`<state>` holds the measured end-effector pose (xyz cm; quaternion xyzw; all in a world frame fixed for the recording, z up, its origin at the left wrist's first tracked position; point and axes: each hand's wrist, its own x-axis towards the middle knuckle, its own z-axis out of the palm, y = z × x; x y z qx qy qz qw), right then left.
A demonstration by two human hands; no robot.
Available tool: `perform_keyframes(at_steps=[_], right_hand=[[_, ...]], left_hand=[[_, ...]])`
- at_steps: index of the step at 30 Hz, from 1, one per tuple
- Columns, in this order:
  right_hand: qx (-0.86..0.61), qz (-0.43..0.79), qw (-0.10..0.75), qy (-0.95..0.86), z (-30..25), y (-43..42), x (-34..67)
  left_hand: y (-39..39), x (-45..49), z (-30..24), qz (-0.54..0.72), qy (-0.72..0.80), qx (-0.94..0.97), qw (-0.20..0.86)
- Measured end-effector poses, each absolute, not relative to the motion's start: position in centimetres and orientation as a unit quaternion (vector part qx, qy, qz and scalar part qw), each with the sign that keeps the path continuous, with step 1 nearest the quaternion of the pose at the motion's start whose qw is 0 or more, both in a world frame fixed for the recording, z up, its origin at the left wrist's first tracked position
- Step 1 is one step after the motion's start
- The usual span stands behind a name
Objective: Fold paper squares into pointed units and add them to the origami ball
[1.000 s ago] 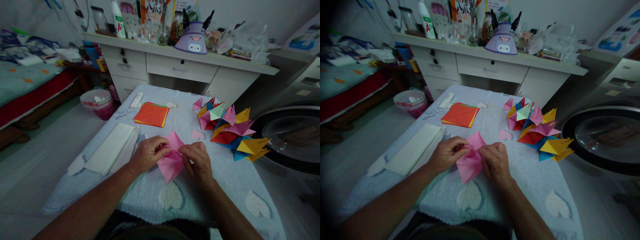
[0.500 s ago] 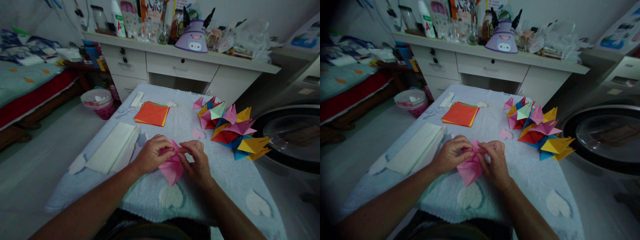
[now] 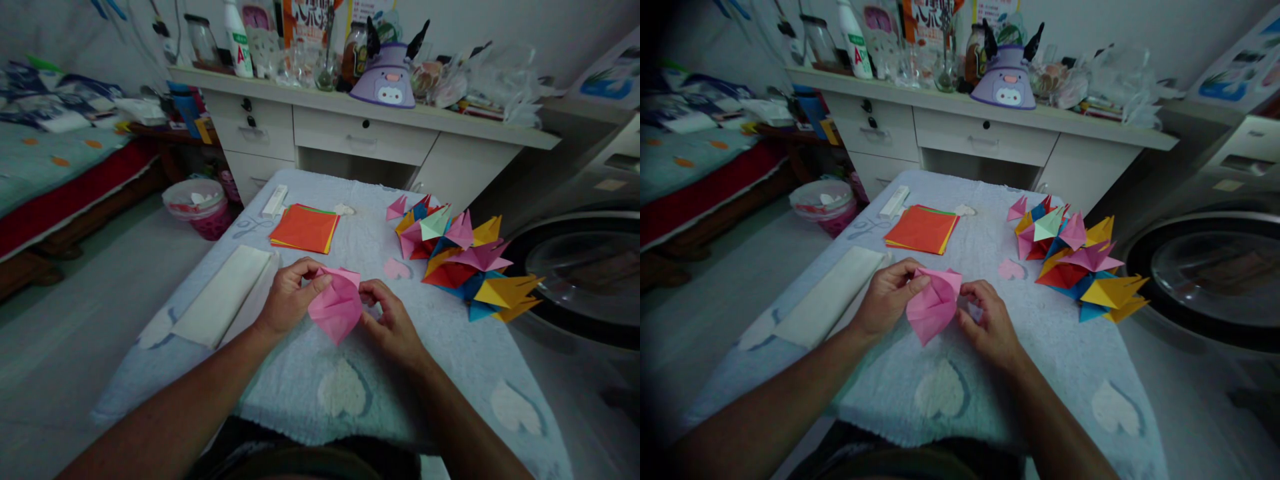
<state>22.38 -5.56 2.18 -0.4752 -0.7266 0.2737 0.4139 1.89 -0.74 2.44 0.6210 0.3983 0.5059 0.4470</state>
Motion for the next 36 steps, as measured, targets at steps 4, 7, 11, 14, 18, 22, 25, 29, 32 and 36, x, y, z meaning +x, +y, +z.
perform_keyframes(at_steps=[4,7,11,14,18,22,25,29,32,36], right_hand=[[-0.455,0.227,0.472,-0.721,2.0,-5.8,22.1],[-0.429,0.173,0.475,-0.749,2.0,-5.9,22.0],[-0.402,0.108,0.437,-0.797,1.6,-5.6,21.9],[-0.399,0.096,0.397,-0.821,1.4,-5.6,22.0],[-0.412,0.114,0.368,-0.826,1.8,-5.9,22.2],[-0.419,0.149,0.368,-0.817,2.5,-6.2,22.1],[-0.409,0.184,0.376,-0.811,2.8,-6.4,22.1],[-0.422,0.224,0.422,-0.771,2.7,-6.6,22.1],[-0.451,0.245,0.458,-0.726,2.3,-6.5,22.1],[-0.501,0.333,0.438,-0.668,1.9,-6.3,21.9]], left_hand=[[-0.9,2.0,2.5,0.494,0.404,0.628,0.446],[-0.8,2.1,2.8,0.464,0.419,0.658,0.419],[-0.7,2.2,3.0,0.429,0.423,0.697,0.389],[-0.7,2.3,3.1,0.411,0.421,0.723,0.361],[-0.7,2.3,3.1,0.394,0.424,0.736,0.352],[-0.6,2.2,3.1,0.383,0.426,0.736,0.361],[-0.5,2.1,3.1,0.369,0.421,0.739,0.376],[-0.4,2.0,3.2,0.394,0.417,0.704,0.419],[-0.4,1.9,2.9,0.429,0.415,0.654,0.465],[-0.4,2.0,2.4,0.473,0.4,0.593,0.514]])
